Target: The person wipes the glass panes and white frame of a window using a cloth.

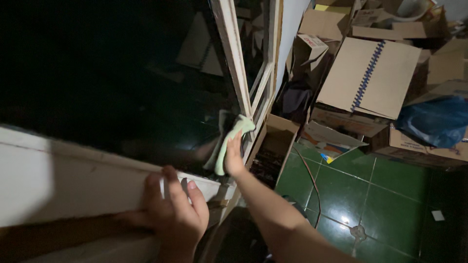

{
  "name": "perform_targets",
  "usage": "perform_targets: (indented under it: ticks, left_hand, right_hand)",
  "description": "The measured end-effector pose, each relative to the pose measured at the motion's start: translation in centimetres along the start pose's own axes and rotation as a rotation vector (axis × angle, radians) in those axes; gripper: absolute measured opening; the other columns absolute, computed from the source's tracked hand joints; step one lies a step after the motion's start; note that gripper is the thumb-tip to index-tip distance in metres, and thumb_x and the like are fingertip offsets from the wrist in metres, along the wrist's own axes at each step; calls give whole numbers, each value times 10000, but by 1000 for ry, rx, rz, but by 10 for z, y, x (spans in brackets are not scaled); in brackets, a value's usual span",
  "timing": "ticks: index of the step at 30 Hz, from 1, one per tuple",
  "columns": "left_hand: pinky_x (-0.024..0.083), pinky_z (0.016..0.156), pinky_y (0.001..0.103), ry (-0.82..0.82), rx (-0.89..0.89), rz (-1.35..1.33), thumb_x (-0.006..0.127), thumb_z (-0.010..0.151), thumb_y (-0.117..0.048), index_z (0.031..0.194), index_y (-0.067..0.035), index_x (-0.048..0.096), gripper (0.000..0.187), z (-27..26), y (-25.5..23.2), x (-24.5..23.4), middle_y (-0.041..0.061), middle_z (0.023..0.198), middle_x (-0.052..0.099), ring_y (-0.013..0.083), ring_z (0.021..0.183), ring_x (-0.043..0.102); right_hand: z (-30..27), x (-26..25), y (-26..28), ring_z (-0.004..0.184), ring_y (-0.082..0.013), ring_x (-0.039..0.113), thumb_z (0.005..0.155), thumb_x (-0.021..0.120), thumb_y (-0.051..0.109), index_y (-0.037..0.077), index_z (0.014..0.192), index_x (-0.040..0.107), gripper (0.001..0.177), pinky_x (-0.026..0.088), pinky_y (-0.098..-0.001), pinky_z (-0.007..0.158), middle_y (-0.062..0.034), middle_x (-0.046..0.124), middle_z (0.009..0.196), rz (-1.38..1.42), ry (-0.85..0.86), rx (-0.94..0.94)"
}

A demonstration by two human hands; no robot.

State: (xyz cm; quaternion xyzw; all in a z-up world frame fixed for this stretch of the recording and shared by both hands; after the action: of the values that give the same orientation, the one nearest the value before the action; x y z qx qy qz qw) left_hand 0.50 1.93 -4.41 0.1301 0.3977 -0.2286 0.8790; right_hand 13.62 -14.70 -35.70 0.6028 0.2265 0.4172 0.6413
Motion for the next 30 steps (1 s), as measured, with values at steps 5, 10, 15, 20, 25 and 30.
perform_targets:
  ticks: [5,10,15,20,25,30]
  left_hand:
    - [-118,1149,750,-23,26,-57,610,1049,-294,1419,60,609,511,3,-1,-2,207,1390,471,437,1365,492]
    - [-69,1181,718,-129,51,-30,605,1050,-308,1475,17,616,536,4,-2,1,194,1509,448,446,1443,414]
    - [152,1171,614,-66,13,-12,611,1035,-320,1497,-73,620,524,-3,-1,3,175,1578,458,494,1340,280]
    - [46,1186,745,-176,103,55,618,1030,-341,1530,-65,599,571,-1,-1,-2,194,1571,421,531,1430,166]
    - [-15,1155,790,-104,90,21,601,989,-342,1515,-54,588,599,-2,1,0,205,1539,414,468,1516,228]
    - [11,1162,774,-124,115,6,607,1073,-319,1540,-45,578,542,1,-4,-9,241,1557,439,541,1474,294]
  right_hand:
    - [-60,12,10,1607,-346,-66,1102,345,353,-52,1614,1,738,12,-375,1276,-232,-45,1726,-131,120,103]
    - [-95,-4,55,1384,-370,426,992,618,289,-33,1466,361,628,324,-395,1166,-251,434,1462,-313,37,54]
    - [-93,-13,86,1122,-323,605,922,739,291,-11,1245,540,485,471,-397,990,-211,620,1189,-371,26,126]
    - [-98,-4,124,1003,-232,653,937,710,294,21,1201,582,401,518,-353,891,-130,687,1071,-179,128,161]
    - [-99,8,167,1005,-262,621,953,721,302,42,1290,562,454,515,-356,887,-148,636,1089,-150,108,0]
    - [-75,7,194,1322,-407,441,906,780,310,44,1443,427,696,387,-477,1118,-243,420,1420,-363,73,-318]
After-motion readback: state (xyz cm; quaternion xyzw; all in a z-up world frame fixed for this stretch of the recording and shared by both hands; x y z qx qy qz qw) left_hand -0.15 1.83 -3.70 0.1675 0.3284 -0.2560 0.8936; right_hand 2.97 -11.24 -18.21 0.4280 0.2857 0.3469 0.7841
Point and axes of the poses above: each hand's wrist, its own z-axis towards the middle knuckle, its own x-axis out of the palm, y = z × x, the point moved 5 cm from there along z, towards the middle knuckle
